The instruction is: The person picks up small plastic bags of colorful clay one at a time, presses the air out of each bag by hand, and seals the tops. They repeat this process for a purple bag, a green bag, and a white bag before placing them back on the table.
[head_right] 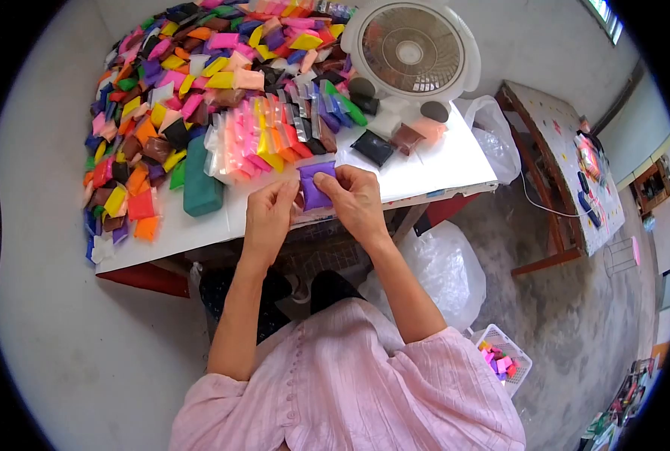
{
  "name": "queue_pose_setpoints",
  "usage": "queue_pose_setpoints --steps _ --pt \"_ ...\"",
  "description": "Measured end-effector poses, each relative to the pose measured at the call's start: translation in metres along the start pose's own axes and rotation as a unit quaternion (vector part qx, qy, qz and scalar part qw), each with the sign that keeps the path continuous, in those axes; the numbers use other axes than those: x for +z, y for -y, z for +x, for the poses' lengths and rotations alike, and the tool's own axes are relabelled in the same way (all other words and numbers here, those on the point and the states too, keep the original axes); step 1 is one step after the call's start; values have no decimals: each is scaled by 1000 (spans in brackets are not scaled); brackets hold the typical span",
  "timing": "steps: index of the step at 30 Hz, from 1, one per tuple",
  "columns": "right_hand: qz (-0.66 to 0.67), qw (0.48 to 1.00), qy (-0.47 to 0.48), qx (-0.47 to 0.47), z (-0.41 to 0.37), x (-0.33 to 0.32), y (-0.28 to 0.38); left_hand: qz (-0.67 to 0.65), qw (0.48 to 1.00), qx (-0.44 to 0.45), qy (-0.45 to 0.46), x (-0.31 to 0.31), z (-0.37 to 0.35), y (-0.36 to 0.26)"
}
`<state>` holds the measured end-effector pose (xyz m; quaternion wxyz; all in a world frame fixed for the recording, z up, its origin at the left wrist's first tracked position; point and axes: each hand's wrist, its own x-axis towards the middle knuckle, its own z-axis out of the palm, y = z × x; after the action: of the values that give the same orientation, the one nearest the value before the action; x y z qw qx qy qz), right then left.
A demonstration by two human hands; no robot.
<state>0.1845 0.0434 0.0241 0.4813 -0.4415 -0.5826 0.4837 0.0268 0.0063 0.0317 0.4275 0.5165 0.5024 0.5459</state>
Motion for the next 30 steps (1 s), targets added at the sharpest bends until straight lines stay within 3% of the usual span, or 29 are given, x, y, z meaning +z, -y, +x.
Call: queue_pose_setpoints --steps 3,6,9,13,16,19,22,30 --pt "-28 999 -21 0 -6 6 1 110 990 86 -34 3 -22 -1" --pt "-244 969 -13 -37 -12 12 13 242 961 124 -59 3 -34 2" --pt "-417 880 -102 -203 -11 12 -3 305 922 215 -102 7 -35 10" --pt "-242 961 -70 -113 -23 -4 7 299 924 222 -88 7 -39 13" --pt "-103 993 -7 -62 -43 -14 15 313 917 236 -80 9 -45 10" --pt "-186 971 -36 -147 -51 -18 4 360 891 263 -88 12 -46 9" --pt "-277 944 -64 -168 -52 -18 0 383 877 276 -88 17 -44 12" --pt "-325 915 -86 -222 -53 -16 -6 424 847 311 -71 20 -37 15"
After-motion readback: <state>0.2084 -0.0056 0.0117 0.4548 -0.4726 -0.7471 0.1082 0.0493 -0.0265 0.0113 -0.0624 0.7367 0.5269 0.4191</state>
